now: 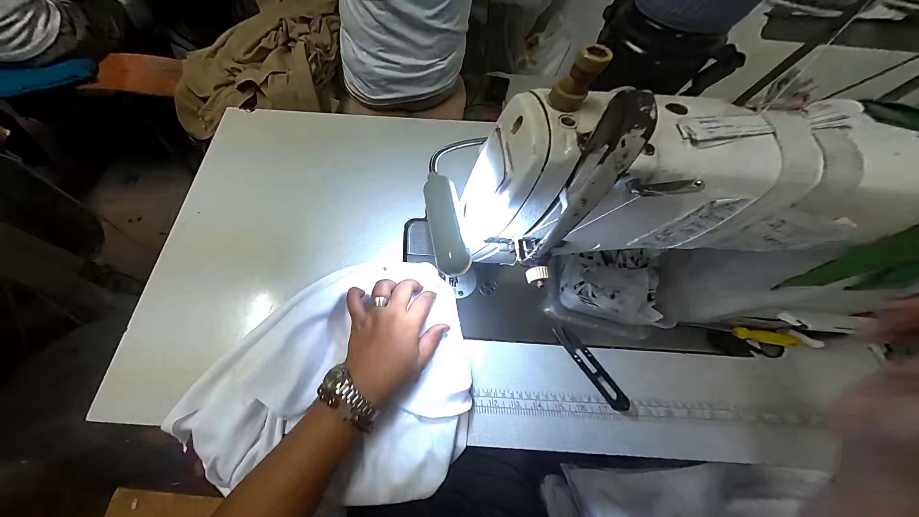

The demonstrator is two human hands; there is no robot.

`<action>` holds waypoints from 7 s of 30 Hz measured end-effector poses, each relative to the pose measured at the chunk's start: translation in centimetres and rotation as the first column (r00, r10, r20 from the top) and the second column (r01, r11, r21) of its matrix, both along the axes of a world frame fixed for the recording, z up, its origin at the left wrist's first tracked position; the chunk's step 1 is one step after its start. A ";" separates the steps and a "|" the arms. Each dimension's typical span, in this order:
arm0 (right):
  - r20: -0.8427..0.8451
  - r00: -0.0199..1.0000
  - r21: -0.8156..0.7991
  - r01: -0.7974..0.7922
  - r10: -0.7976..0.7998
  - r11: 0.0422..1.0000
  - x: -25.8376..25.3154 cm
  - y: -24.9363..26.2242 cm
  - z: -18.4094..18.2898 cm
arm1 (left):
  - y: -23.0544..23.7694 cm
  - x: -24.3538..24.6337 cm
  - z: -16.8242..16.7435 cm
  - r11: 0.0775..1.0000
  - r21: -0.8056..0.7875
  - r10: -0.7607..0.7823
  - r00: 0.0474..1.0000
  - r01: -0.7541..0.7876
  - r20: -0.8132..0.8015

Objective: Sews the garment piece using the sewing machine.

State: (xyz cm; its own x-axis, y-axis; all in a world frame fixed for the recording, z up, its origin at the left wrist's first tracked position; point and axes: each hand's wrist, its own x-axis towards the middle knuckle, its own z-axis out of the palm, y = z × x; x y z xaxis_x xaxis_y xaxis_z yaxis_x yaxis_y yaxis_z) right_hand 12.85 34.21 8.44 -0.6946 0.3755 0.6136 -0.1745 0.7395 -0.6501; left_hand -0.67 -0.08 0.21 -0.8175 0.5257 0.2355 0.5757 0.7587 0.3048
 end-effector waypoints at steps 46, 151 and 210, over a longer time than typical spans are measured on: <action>0.336 0.895 0.207 -0.376 0.295 0.903 -12.9 -18.0 -10.0 | -0.3 -1.0 1.4 0.974 -0.207 0.159 0.931 -0.093 0.329; 0.736 0.585 0.060 -0.557 0.340 0.828 -12.4 -14.3 -6.7 | -0.9 -6.1 0.0 0.868 0.492 -0.241 0.811 -0.066 0.533; 0.233 0.877 -0.524 -0.251 0.420 0.814 -8.8 -14.4 -8.5 | 8.2 2.0 1.7 0.494 0.865 0.314 0.946 -0.089 -0.082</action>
